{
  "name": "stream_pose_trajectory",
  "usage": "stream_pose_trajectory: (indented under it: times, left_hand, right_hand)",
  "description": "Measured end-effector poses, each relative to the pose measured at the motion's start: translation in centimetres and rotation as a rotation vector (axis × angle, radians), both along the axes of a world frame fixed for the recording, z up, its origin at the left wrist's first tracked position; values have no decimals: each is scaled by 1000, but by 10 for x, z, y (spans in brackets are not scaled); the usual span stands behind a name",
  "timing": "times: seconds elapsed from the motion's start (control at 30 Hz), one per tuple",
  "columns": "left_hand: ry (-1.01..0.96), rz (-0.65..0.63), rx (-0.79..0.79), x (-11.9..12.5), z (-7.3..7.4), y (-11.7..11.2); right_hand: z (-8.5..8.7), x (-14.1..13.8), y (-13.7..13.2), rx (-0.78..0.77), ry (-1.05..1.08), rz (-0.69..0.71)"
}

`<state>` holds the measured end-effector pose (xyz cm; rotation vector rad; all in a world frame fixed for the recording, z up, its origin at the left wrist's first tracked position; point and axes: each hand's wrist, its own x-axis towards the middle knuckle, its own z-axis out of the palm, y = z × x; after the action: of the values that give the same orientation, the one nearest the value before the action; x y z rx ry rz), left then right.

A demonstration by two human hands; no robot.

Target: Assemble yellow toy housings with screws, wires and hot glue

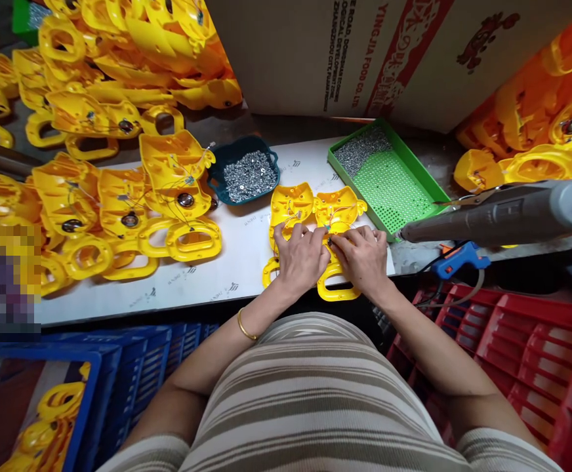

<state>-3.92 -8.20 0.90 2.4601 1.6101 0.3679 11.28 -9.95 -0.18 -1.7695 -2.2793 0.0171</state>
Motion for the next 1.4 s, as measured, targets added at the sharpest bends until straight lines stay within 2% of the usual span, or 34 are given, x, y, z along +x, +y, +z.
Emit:
stream_pose_trajectory:
  times: [0.2, 0.47, 0.9, 0.97, 1.03, 1.1, 1.17, 1.23, 1.3, 1.4]
  left_hand:
    - [42, -39, -31, 1, 8, 6]
    - [133, -52, -21, 4, 16, 12]
    - [127, -118, -66, 8, 13, 20]
    - [131, -124, -65, 7, 13, 22]
    - [132, -126, -72, 5, 13, 23]
    - [128, -126, -79, 4, 13, 24]
    - [129, -127, -77, 3, 12, 24]
    - [138, -131, -64, 3, 11, 24]
    - [145, -134, -53, 3, 11, 24]
    - [145, -135, -44, 3, 11, 23]
  right_hand:
    - [-11, 16, 1, 2, 103, 112]
    - [-13, 17, -6, 151, 109, -20]
    - [-9, 12, 1, -75, 69, -26]
    - [-9, 14, 0, -69, 127, 2]
    - [-8, 19, -9, -9, 274, 15]
    - [-7, 26, -25, 96, 471, -81]
    - [-6, 32, -44, 146, 629, -262]
    - [-8, 35, -61, 80, 720, -414]
    - [-12, 35, -70, -54, 792, -481]
    - [-19, 31, -67, -160, 892, -560]
